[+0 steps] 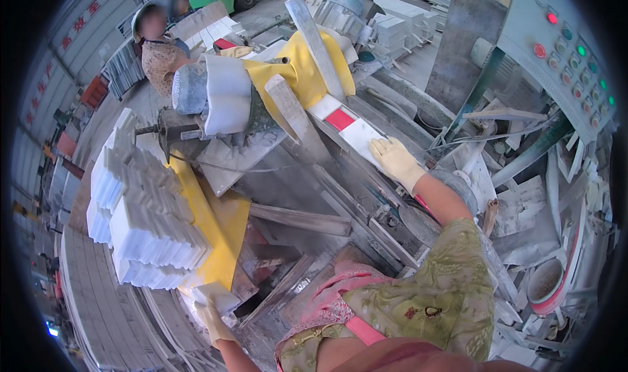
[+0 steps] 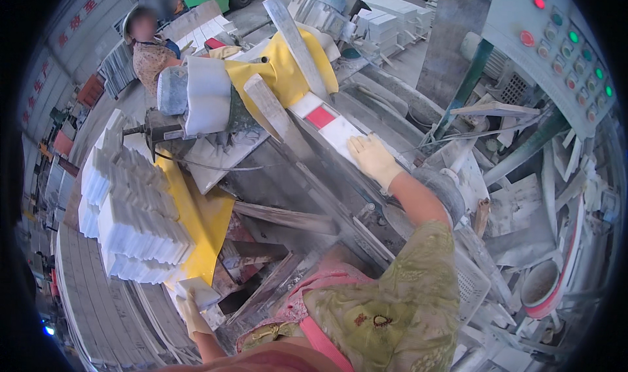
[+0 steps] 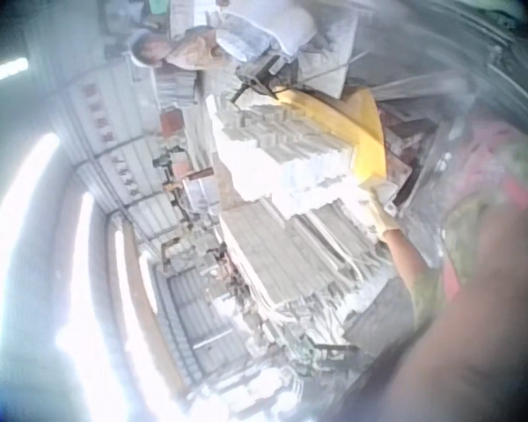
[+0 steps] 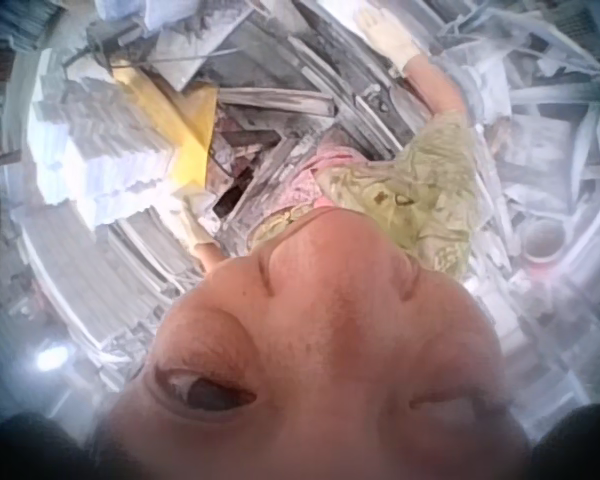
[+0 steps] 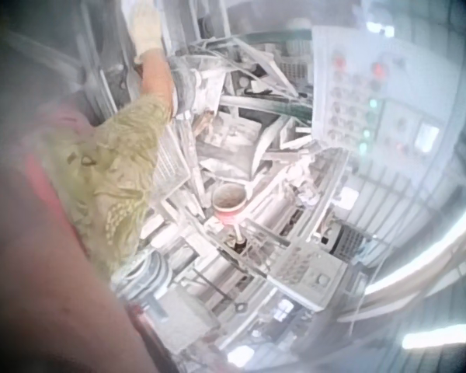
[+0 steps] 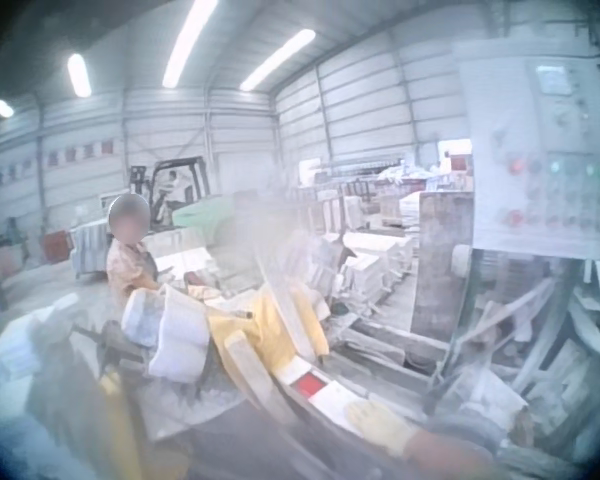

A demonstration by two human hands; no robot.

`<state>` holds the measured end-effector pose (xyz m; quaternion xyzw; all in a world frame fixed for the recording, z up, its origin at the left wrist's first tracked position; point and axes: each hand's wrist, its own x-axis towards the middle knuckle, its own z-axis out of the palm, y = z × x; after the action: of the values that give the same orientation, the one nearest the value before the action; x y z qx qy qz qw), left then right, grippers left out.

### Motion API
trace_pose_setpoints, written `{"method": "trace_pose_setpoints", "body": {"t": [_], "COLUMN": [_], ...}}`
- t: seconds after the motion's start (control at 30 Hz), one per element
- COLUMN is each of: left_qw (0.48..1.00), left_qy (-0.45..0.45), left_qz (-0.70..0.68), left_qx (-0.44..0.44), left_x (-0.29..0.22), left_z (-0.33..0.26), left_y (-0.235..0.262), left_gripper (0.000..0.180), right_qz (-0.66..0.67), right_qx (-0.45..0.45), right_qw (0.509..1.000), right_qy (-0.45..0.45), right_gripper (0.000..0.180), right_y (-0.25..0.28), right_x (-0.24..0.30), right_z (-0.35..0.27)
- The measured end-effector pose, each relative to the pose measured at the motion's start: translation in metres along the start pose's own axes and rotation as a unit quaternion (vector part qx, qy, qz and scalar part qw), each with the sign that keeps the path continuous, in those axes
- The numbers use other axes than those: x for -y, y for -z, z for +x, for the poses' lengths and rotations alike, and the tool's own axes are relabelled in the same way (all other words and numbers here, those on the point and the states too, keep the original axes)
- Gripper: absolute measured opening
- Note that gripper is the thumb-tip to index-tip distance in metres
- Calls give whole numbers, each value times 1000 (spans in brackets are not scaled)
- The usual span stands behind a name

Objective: The person picks up white rectangular tiles from a machine output and stacks them on a nearby rack. The person handles the tiles one at a time, placing them in a neat pile.

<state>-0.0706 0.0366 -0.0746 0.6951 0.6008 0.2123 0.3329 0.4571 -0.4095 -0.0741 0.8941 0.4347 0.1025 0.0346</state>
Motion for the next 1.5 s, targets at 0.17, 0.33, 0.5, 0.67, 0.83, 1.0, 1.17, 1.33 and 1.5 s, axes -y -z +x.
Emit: {"method": "trace_pose_setpoints", "body": {"t": [0.17, 0.33, 0.5, 0.67, 0.83, 1.0, 1.17, 1.33, 1.5], "left_qw": [986, 998, 998, 997, 998, 995, 938, 981, 984], "left_qy": [-44, -42, 7, -58, -35, -65, 97, -17, 11], "left_qz": [-153, -2, -61, -19, -2, -40, -297, -189, -176], "left_qx": [57, 42, 24, 46, 59, 66, 148, 48, 35], "left_x": [5, -12, -27, -25, -24, -27, -33, -33, -49], "left_z": [-9, -15, -33, -36, -31, -29, -15, -28, -41], "left_y": [0, 4, 4, 15, 16, 19, 17, -4, -3], "left_gripper": [71, 68, 67, 68, 65, 64, 68, 74, 79], "right_qz": [54, 644, 854, 675, 521, 497, 523, 524, 645], "right_qx": [-21, -26, 41, 116, 70, 138, 108, 234, 62], "right_qw": [991, 746, 508, 726, 850, 856, 827, 735, 696], "right_qy": [-122, -168, -104, -60, -12, 42, 178, 361, 310], "right_gripper": [29, 33, 41, 32, 45, 60, 86, 86, 62], "right_y": [46, 58, 64, 70, 97, 117, 91, 64, 35], "right_x": [25, 165, 381, 505, 524, 513, 499, 484, 369], "right_z": [28, 32, 22, 39, 34, 37, 40, 55, 71]}}
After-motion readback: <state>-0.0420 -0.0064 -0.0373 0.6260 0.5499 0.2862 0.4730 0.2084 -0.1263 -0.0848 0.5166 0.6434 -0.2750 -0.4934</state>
